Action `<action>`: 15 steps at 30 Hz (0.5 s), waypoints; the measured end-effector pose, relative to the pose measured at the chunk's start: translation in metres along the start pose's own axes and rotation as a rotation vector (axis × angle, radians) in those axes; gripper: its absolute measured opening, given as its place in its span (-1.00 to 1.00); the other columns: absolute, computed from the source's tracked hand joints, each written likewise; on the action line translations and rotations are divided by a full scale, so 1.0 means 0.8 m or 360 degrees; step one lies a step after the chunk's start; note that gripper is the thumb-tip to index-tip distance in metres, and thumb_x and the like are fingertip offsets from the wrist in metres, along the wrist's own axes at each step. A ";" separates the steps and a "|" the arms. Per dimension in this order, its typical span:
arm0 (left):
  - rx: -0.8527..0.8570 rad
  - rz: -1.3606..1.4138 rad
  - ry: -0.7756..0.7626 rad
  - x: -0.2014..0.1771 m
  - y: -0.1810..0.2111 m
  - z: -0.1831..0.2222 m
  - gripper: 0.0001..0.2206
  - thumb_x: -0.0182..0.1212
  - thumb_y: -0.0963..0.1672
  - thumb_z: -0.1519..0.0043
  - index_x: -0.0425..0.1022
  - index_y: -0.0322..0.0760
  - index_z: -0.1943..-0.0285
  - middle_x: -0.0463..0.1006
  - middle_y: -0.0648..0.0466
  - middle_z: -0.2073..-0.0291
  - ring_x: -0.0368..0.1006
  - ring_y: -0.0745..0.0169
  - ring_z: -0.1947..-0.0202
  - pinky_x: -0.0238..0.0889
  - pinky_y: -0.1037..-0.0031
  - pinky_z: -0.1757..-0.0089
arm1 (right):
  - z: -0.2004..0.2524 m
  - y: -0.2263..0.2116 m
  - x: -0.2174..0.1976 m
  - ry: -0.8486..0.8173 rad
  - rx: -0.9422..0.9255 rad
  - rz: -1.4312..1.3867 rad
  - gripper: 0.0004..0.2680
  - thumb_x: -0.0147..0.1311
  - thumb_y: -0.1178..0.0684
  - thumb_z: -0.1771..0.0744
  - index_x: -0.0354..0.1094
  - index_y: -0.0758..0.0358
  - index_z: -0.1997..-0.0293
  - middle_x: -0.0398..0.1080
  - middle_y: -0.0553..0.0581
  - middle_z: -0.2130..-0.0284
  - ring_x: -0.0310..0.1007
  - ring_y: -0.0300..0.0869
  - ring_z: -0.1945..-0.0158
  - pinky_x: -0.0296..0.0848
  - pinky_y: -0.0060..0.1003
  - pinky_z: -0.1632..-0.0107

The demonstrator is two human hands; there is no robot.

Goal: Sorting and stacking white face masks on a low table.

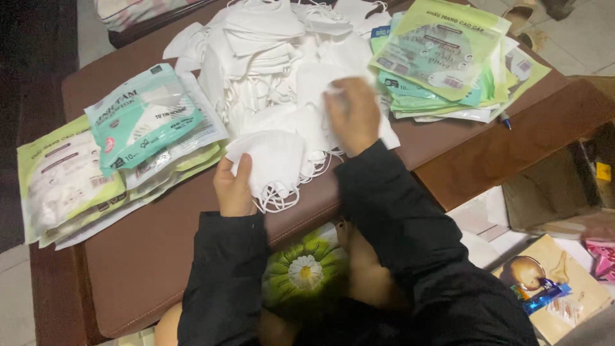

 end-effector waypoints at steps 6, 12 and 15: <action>0.0211 -0.0318 -0.0194 0.012 0.032 0.010 -0.54 0.17 -0.30 -0.29 0.28 -0.32 -0.41 0.33 -0.15 -0.21 0.33 0.17 -0.14 0.38 0.20 -0.18 | -0.017 0.017 -0.026 -0.0402 0.0426 0.0482 -0.49 0.33 -0.07 -0.30 0.21 0.18 -0.38 0.40 0.25 -0.04 0.30 0.18 -0.18 0.31 0.17 -0.14; 0.0237 -0.0382 -0.0105 0.002 0.009 0.009 -0.80 0.26 -0.28 -0.24 0.63 -0.36 -0.02 0.45 0.04 0.19 0.35 0.35 0.05 0.34 0.42 -0.09 | -0.015 0.029 -0.013 0.0110 0.0000 0.0243 -0.93 0.26 0.13 -0.31 0.46 0.10 0.19 0.33 -0.03 0.38 0.38 -0.08 0.16 0.39 -0.23 0.08; -0.0069 -0.0373 -0.0071 -0.005 0.012 0.002 -0.81 0.25 -0.20 -0.23 0.63 -0.30 0.00 0.63 0.01 0.02 0.51 0.27 0.01 0.40 0.47 -0.01 | -0.021 -0.020 -0.033 0.0461 -0.0046 -0.0129 -0.94 -0.03 0.12 -0.41 0.32 0.24 0.11 0.39 0.11 0.22 0.41 -0.08 0.17 0.37 -0.24 0.26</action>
Point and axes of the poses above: each hand's wrist, its own z-axis away from the middle knuckle, its own x-axis out of the palm, y = z × x, the point moved 1 cm from there along -z, towards the middle knuckle
